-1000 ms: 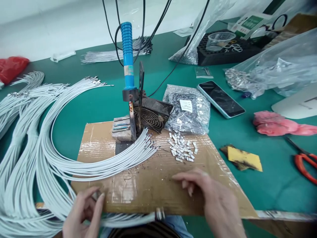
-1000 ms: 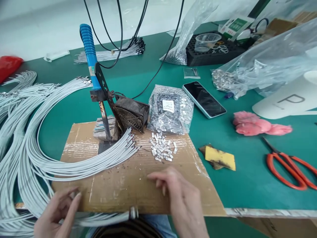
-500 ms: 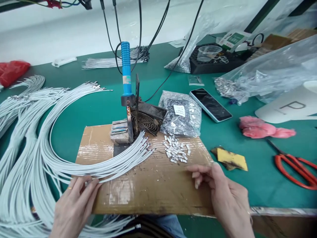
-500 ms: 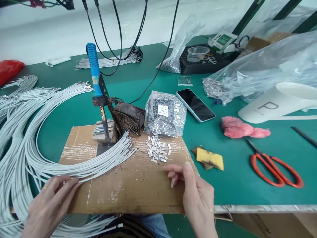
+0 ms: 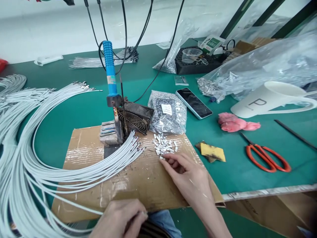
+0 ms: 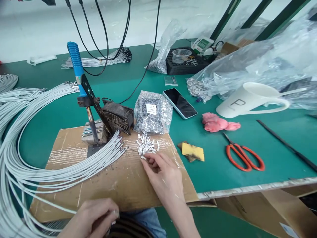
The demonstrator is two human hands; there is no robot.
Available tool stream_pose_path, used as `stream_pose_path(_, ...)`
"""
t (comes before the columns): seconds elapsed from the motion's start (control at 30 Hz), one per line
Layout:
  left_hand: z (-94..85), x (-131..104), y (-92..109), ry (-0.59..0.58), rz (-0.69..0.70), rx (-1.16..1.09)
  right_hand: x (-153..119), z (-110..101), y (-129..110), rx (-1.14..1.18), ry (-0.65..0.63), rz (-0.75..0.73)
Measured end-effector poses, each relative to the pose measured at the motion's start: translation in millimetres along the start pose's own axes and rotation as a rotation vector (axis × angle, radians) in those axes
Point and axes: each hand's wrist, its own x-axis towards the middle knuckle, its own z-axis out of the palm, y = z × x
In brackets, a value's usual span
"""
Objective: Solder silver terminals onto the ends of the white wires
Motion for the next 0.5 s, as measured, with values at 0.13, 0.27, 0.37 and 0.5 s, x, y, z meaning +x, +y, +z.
stream_pose_path(0.13,-3.8,17,7,0.148,-0.189,-0.185,1,8,2,-0.062,-0.015,-0.057)
stream_pose_path(0.27,-11.7,18,9,0.274,-0.367,-0.401,-2,5,5,-0.035,-0.011,-0.016)
stream_pose_path(0.37,-15.7,17,13,0.348,-0.421,-0.546,-9,4,2,0.054,-0.037,0.074)
stream_pose_path(0.5,-23.3,19,20,0.353,-0.488,-0.644,-26,14,-15,0.264,-0.131,0.16)
